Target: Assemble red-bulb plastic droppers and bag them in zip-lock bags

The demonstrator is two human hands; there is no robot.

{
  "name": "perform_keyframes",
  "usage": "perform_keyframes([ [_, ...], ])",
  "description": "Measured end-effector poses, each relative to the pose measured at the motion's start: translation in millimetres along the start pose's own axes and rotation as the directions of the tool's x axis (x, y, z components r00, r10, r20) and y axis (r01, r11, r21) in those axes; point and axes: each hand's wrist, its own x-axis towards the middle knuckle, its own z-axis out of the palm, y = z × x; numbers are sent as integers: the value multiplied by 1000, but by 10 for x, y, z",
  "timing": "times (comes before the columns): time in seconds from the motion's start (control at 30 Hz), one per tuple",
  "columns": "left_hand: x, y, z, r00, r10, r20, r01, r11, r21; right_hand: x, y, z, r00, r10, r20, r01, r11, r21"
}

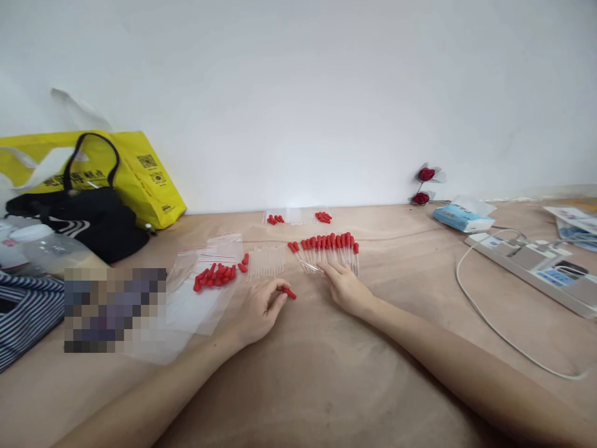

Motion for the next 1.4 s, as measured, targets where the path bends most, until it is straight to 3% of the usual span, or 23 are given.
perform_keyframes([
  [0.1,-44,3,-50,999,-1,44,-3,995,104,-142,-1,-16,999,-51,3,51,999,14],
  [0.27,-87,-11,-83,1000,16,-11,-13,972,234,-192,-71,-20,997,-79,25,77,996,49],
  [0.53,-16,-116,150,989,139,-57,-100,891,443,-178,-133,2,995,-101,0,101,994,38],
  [0.77,41,-92,170,984,153,-96,-96,894,438,-164,-160,-34,996,-76,-52,75,997,-19],
  [1.0,-9,-69,166,977,185,-108,-145,940,307,-162,-232,-33,991,-95,-93,96,995,4],
  [1.23,-3,-165,180,936,308,-172,-233,905,356,-165,-266,-42,991,-102,-84,101,995,-15],
  [1.4,-15,-83,156,953,267,-146,-201,912,358,-169,-267,-52,989,-104,-106,101,994,-30],
])
